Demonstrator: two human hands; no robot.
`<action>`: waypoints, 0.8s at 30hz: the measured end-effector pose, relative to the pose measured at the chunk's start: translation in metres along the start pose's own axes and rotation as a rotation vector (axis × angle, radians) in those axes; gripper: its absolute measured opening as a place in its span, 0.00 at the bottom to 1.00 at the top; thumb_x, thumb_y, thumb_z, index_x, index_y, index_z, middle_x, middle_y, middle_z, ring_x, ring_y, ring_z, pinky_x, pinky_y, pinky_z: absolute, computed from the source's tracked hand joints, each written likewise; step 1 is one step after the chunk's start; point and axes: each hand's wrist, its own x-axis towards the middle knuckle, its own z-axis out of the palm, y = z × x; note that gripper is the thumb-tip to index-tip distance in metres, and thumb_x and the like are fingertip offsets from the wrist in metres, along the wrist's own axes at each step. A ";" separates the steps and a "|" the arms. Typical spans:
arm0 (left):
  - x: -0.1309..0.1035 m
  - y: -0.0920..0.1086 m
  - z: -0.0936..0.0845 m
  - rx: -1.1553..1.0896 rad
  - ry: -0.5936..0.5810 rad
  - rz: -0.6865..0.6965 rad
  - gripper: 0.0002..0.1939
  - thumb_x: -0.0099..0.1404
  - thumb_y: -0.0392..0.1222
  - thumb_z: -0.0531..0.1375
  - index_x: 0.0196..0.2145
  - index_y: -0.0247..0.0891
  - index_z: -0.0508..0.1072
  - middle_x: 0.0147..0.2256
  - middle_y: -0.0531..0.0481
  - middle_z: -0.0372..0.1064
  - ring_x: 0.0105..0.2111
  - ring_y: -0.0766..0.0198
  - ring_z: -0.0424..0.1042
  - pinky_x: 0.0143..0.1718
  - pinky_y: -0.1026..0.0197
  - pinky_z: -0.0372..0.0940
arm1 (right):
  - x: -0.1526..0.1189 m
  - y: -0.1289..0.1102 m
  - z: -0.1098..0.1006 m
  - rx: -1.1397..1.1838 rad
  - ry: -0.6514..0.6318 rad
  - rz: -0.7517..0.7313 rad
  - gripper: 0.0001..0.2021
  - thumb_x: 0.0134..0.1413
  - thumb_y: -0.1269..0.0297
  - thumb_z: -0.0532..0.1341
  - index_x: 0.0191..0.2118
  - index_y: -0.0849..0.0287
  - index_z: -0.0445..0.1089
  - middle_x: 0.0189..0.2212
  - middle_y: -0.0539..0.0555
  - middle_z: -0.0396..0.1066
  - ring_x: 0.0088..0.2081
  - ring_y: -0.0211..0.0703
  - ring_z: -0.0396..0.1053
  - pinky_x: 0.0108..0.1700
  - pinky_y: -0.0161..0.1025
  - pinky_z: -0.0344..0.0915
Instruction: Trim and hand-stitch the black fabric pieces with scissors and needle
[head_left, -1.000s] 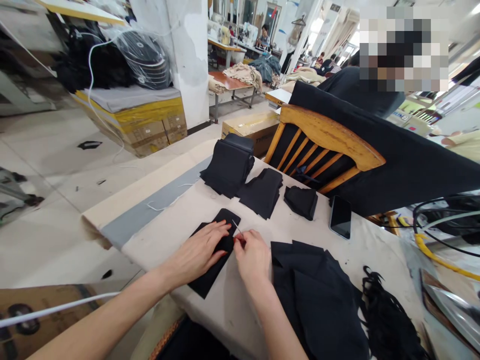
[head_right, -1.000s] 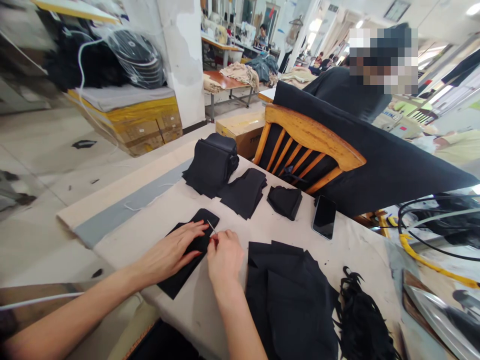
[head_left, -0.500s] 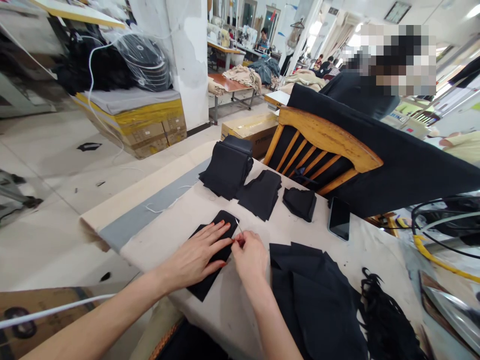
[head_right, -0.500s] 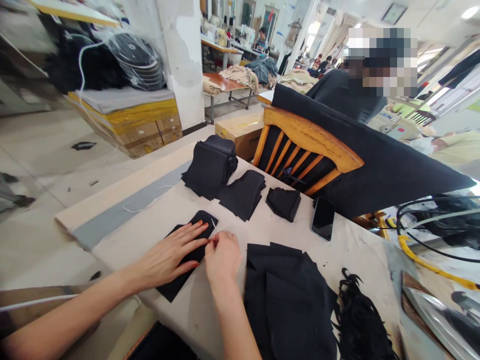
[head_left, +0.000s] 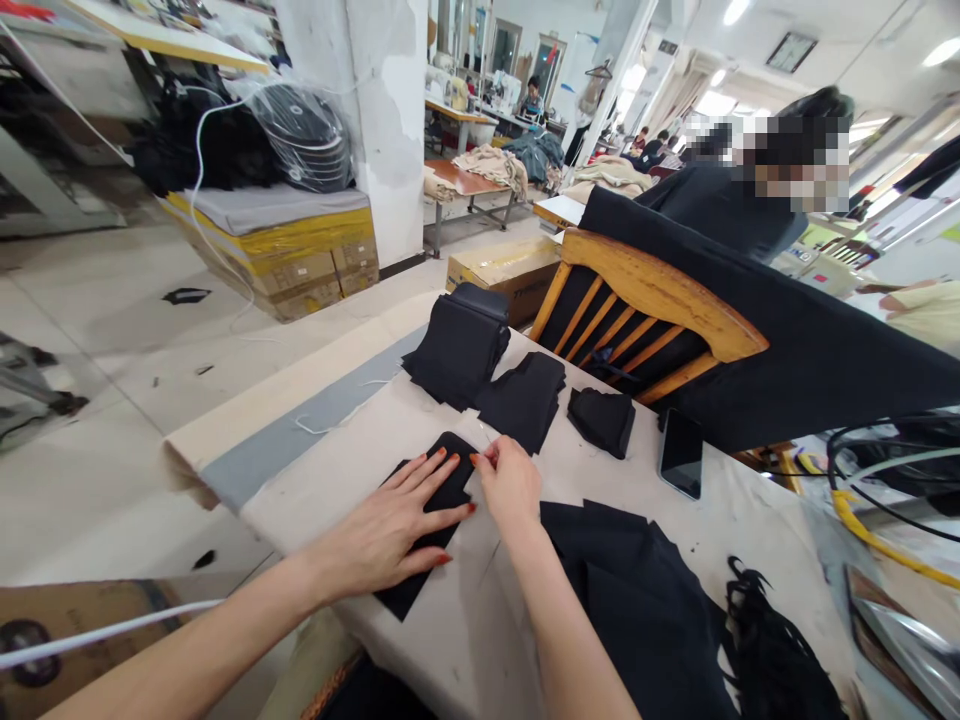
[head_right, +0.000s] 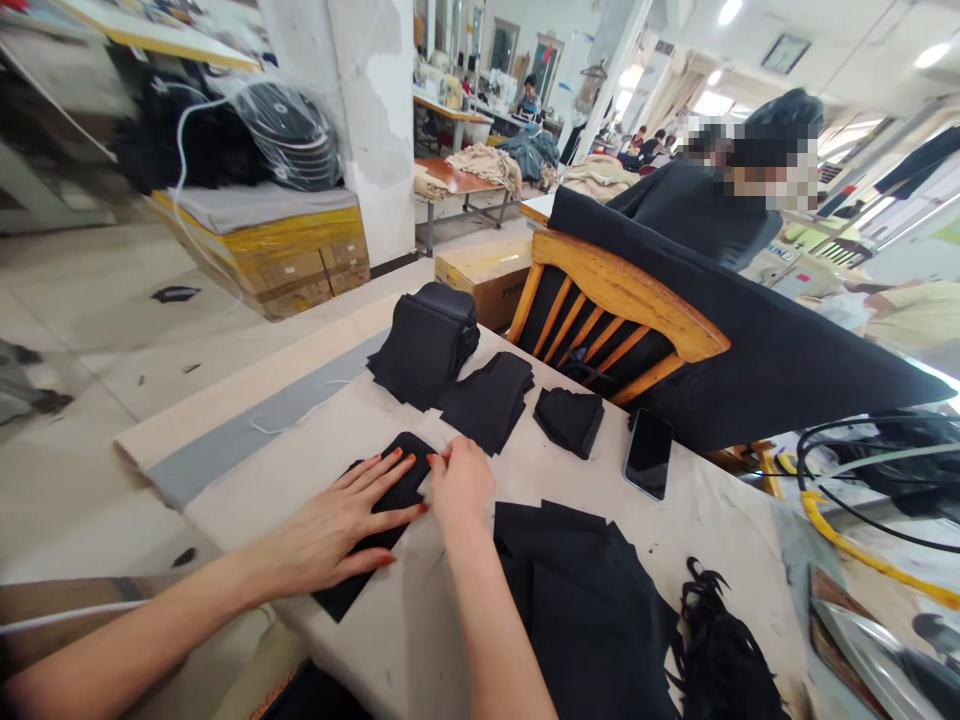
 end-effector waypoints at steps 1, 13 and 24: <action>0.000 0.000 -0.001 -0.004 -0.002 -0.001 0.28 0.63 0.52 0.60 0.60 0.56 0.62 0.69 0.50 0.34 0.66 0.41 0.43 0.62 0.39 0.49 | 0.000 0.001 -0.001 0.014 -0.004 -0.004 0.03 0.51 0.69 0.60 0.29 0.57 0.66 0.30 0.53 0.70 0.34 0.44 0.69 0.33 0.37 0.59; -0.007 0.009 -0.001 0.080 0.003 -0.011 0.22 0.64 0.48 0.61 0.56 0.52 0.67 0.68 0.45 0.42 0.66 0.44 0.41 0.63 0.38 0.47 | -0.040 -0.005 0.011 0.189 -0.157 -0.210 0.13 0.58 0.75 0.50 0.39 0.57 0.70 0.33 0.52 0.74 0.33 0.39 0.72 0.37 0.34 0.65; -0.039 0.023 0.005 0.166 0.102 -0.360 0.46 0.55 0.61 0.63 0.64 0.34 0.55 0.66 0.33 0.47 0.65 0.45 0.48 0.63 0.42 0.45 | -0.040 0.001 0.024 0.162 -0.172 -0.207 0.11 0.53 0.71 0.56 0.40 0.57 0.72 0.32 0.51 0.70 0.30 0.40 0.70 0.36 0.37 0.65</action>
